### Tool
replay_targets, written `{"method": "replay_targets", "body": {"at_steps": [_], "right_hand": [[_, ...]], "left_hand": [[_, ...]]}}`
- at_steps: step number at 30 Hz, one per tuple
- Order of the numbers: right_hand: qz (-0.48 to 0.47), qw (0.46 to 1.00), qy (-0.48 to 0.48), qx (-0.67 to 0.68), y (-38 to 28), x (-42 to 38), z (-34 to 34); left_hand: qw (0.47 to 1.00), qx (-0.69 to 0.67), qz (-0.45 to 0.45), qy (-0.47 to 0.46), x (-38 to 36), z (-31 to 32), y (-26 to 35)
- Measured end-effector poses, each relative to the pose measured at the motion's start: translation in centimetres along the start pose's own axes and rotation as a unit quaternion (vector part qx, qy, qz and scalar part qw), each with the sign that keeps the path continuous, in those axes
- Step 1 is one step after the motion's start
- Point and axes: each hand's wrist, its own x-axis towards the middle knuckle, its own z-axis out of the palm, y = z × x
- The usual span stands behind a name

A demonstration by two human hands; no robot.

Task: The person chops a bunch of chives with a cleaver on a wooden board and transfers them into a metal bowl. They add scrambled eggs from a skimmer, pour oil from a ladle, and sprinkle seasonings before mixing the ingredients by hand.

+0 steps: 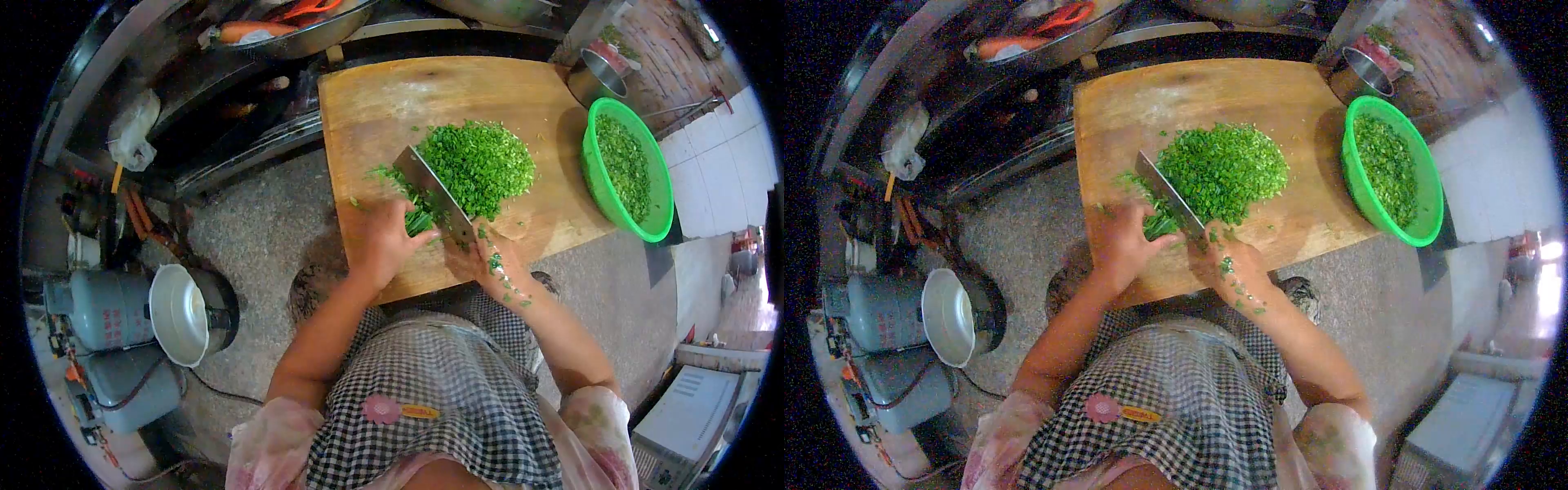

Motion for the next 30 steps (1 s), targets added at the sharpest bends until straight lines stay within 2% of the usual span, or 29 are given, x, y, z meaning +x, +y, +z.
{"method": "replay_targets", "body": {"at_steps": [3, 6, 10, 13, 16, 18, 21, 24, 27, 30], "right_hand": [[0.016, 1.000, -0.015, 0.002, -0.2, 0.8, 0.2], [-0.032, 0.999, -0.007, -0.003, -1.2, 2.0, -0.7], [-0.008, 0.994, -0.093, -0.060, -2.3, 3.9, 0.4], [-0.015, 0.991, -0.107, -0.073, -1.0, 4.9, 2.4], [-0.006, 0.993, -0.105, -0.045, -0.8, 5.1, 1.3], [0.020, 0.993, -0.109, -0.026, -1.8, 4.8, -0.1], [-0.006, 0.998, -0.069, -0.014, -2.3, 3.9, 0.3], [-0.024, 0.993, -0.092, -0.066, -1.5, 4.0, 2.8], [-0.007, 0.990, -0.128, -0.054, -2.1, 4.8, 0.8], [-0.031, 0.996, -0.074, -0.026, -3.0, 3.7, -0.5]], "left_hand": [[0.998, 0.014, 0.056, -0.005, -0.7, 0.9, -0.9], [0.994, 0.039, 0.097, -0.018, -0.9, 1.4, -1.8], [0.983, 0.112, 0.134, -0.061, -0.9, 1.4, -2.5], [0.980, 0.101, 0.172, -0.020, -1.4, 0.7, -1.8], [0.979, 0.079, 0.186, -0.002, -2.0, 0.9, -2.4], [0.984, 0.075, 0.160, -0.005, -2.2, 1.1, -2.6], [0.986, 0.092, 0.141, -0.012, -2.2, 1.2, -2.6], [0.985, 0.088, 0.150, -0.012, -2.2, 0.7, -2.4], [0.983, 0.090, 0.161, -0.011, -2.4, 0.6, -2.5], [0.980, 0.088, 0.178, 0.014, -2.6, 0.8, -2.9]]}}
